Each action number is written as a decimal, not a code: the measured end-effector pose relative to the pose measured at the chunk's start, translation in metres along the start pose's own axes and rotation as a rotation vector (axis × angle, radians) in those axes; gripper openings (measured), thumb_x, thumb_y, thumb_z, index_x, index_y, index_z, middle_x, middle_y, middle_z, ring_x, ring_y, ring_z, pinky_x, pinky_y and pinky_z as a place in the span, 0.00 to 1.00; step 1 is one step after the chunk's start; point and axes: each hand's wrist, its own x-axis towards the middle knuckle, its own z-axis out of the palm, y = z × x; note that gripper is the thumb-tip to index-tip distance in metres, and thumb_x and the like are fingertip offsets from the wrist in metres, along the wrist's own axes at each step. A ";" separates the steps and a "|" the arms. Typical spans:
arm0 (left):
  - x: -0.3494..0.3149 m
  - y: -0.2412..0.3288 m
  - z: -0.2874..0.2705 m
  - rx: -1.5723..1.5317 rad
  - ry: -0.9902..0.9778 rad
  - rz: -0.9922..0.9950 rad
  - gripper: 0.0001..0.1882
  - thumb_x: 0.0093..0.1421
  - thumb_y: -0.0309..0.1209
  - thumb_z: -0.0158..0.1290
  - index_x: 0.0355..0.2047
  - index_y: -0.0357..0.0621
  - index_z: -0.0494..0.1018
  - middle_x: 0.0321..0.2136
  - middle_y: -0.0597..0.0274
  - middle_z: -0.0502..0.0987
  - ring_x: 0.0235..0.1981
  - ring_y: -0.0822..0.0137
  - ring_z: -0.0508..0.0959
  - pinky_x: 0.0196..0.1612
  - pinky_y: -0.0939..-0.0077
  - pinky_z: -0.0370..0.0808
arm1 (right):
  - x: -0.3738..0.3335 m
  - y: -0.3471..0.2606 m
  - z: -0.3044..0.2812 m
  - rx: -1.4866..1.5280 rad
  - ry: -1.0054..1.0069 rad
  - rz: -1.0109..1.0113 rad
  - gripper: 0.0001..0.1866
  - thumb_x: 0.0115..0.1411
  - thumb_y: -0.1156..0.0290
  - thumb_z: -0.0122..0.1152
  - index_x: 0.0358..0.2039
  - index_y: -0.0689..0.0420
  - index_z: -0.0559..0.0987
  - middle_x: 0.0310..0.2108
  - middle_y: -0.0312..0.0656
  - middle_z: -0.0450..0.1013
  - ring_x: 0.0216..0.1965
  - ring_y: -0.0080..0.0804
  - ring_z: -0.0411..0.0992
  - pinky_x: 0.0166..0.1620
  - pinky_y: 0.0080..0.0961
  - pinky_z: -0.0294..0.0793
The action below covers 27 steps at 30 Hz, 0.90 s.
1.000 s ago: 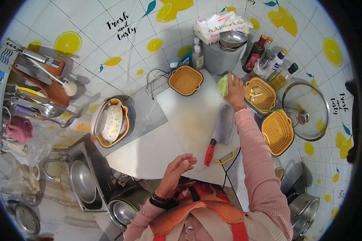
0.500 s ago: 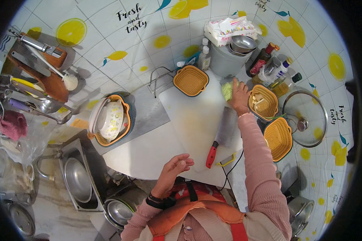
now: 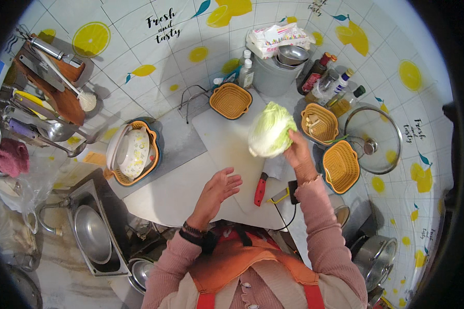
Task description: The person moves a pot on the stove, retrieves a kettle, and then prepares cabbage by peeling off outer leaves and washing them in a colander under running water. The person uses a knife to trim the cabbage core and places the leaves into a basket.
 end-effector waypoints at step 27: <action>-0.007 0.035 0.051 -0.091 -0.333 0.303 0.47 0.54 0.35 0.66 0.68 0.42 0.50 0.64 0.56 0.61 0.65 0.59 0.65 0.67 0.58 0.62 | -0.155 -0.044 0.125 -0.593 0.154 -0.380 0.25 0.52 0.78 0.74 0.51 0.63 0.77 0.43 0.38 0.78 0.42 0.23 0.75 0.48 0.21 0.74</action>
